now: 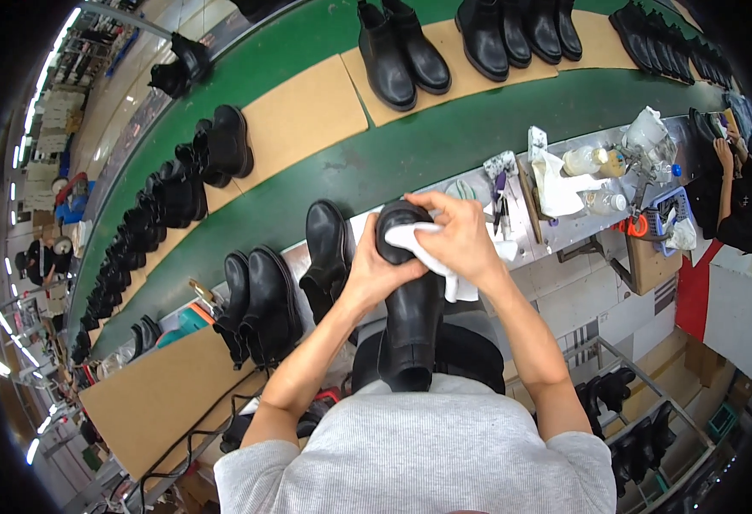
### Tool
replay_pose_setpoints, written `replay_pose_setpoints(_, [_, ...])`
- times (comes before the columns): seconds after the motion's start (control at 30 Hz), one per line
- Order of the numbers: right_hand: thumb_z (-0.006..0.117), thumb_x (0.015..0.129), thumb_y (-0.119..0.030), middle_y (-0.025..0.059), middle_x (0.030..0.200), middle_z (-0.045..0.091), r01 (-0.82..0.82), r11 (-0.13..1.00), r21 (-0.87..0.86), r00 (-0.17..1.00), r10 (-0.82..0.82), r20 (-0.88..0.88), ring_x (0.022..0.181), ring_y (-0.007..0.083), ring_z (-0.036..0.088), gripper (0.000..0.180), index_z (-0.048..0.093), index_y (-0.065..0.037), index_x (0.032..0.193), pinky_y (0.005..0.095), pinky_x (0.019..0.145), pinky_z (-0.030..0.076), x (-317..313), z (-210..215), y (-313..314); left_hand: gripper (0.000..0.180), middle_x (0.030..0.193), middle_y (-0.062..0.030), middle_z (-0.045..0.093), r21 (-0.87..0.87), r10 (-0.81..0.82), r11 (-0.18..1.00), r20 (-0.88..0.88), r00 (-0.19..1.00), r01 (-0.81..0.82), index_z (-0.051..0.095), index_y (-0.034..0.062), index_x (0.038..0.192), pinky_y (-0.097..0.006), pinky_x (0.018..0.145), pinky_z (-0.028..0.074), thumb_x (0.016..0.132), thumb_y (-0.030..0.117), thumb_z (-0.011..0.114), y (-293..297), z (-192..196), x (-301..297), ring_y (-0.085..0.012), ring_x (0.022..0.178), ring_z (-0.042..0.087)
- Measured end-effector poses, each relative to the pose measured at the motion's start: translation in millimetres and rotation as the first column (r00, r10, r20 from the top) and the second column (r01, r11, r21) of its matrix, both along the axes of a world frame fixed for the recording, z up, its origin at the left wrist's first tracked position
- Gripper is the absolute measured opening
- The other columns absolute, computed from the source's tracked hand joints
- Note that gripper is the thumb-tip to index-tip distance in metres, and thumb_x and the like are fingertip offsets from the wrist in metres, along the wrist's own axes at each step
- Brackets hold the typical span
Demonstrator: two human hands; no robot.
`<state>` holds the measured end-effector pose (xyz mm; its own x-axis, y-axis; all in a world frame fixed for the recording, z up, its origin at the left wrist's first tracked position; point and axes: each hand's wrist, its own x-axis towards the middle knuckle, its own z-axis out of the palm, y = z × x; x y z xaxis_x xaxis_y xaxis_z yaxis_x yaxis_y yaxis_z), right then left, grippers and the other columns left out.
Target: Cleaning and inspecting black leather boots on a conveyor belt.
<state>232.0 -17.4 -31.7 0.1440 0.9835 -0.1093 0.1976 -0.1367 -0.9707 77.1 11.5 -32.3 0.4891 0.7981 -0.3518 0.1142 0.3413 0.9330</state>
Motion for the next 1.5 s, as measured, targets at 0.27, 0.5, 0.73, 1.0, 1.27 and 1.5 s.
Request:
replay_pose_setpoints(0.27, [0.06, 0.071, 0.0, 0.0123, 0.095, 0.069, -0.008, 1.0, -0.018, 0.932, 0.001, -0.362, 0.077, 0.0115, 0.065, 0.039, 0.062, 0.004, 0.109, 0.0243, 0.066, 0.051, -0.6, -16.0, -2.2, 0.068, 0.105, -0.0105, 0.056, -0.036, -0.004, 0.999, -0.011, 1.0, 0.003, 0.042, 0.0009, 0.114, -0.031, 0.083, 0.049, 0.058, 0.01, 0.081, 3.7, -9.4, -6.0, -0.0182, 0.096, 0.057])
replay_pose_setpoints(0.5, [0.063, 0.071, -0.003, 0.0144, 0.089, 0.069, 0.166, 0.986, -0.035, 0.979, -0.169, -0.117, 0.075, 0.0146, 0.066, 0.031, 0.065, 0.003, 0.102, 0.0253, 0.068, 0.051, -16.1, -16.4, 5.7, 0.072, 0.107, -0.0104, 0.056, -0.087, 0.018, 0.996, -0.028, 0.999, -0.02, 0.041, 0.0012, 0.119, -0.031, 0.085, 0.048, 0.059, 0.009, 0.08, 3.3, -3.8, -5.5, -0.0176, 0.097, 0.057])
replay_pose_setpoints(0.73, [0.055, 0.075, 0.006, 0.01, 0.099, 0.068, -0.015, 0.998, 0.054, 0.86, 0.041, -0.508, 0.087, 0.0152, 0.064, 0.039, 0.06, 0.004, 0.114, 0.0264, 0.078, 0.051, -8.3, -21.2, 1.1, 0.071, 0.108, -0.0093, 0.057, -0.148, 0.028, 0.989, 0.055, 0.998, -0.02, 0.043, 0.0013, 0.119, -0.032, 0.087, 0.048, 0.059, 0.007, 0.08, 5.5, -11.1, -16.5, -0.0182, 0.098, 0.057])
replay_pose_setpoints(1.0, [0.061, 0.079, 0.001, 0.0116, 0.103, 0.066, 0.078, 0.997, 0.013, 0.881, -0.063, -0.469, 0.093, 0.0143, 0.063, 0.03, 0.062, 0.006, 0.108, 0.0262, 0.085, 0.049, -5.0, -36.3, 2.9, 0.07, 0.106, -0.0106, 0.056, -0.131, 0.016, 0.991, 0.025, 1.0, -0.012, 0.042, -0.0002, 0.118, -0.031, 0.086, 0.047, 0.059, 0.008, 0.08, 7.6, -10.9, -15.0, -0.018, 0.097, 0.057])
replay_pose_setpoints(1.27, [0.063, 0.08, -0.003, 0.0114, 0.106, 0.064, -0.006, 0.994, -0.112, 0.962, -0.025, -0.273, 0.089, 0.0148, 0.063, 0.032, 0.06, 0.005, 0.11, 0.027, 0.083, 0.05, -3.2, -20.2, 8.6, 0.066, 0.102, -0.0076, 0.057, -0.048, -0.012, 0.999, 0.003, 1.0, 0.012, 0.045, 0.0019, 0.116, -0.03, 0.082, 0.049, 0.06, 0.002, 0.081, 7.4, -10.3, -12.1, -0.0163, 0.093, 0.058])
replay_pose_setpoints(1.5, [0.066, 0.077, -0.001, 0.0109, 0.105, 0.065, -0.045, 0.996, -0.079, 0.909, 0.008, -0.418, 0.09, 0.0136, 0.062, 0.036, 0.059, 0.004, 0.112, 0.026, 0.082, 0.05, -1.5, -24.2, 8.1, 0.07, 0.105, -0.0105, 0.056, -0.099, -0.003, 0.995, 0.013, 1.0, 0.004, 0.043, 0.0003, 0.118, -0.032, 0.085, 0.048, 0.059, 0.009, 0.08, 7.6, -4.2, -11.4, -0.0189, 0.096, 0.057])
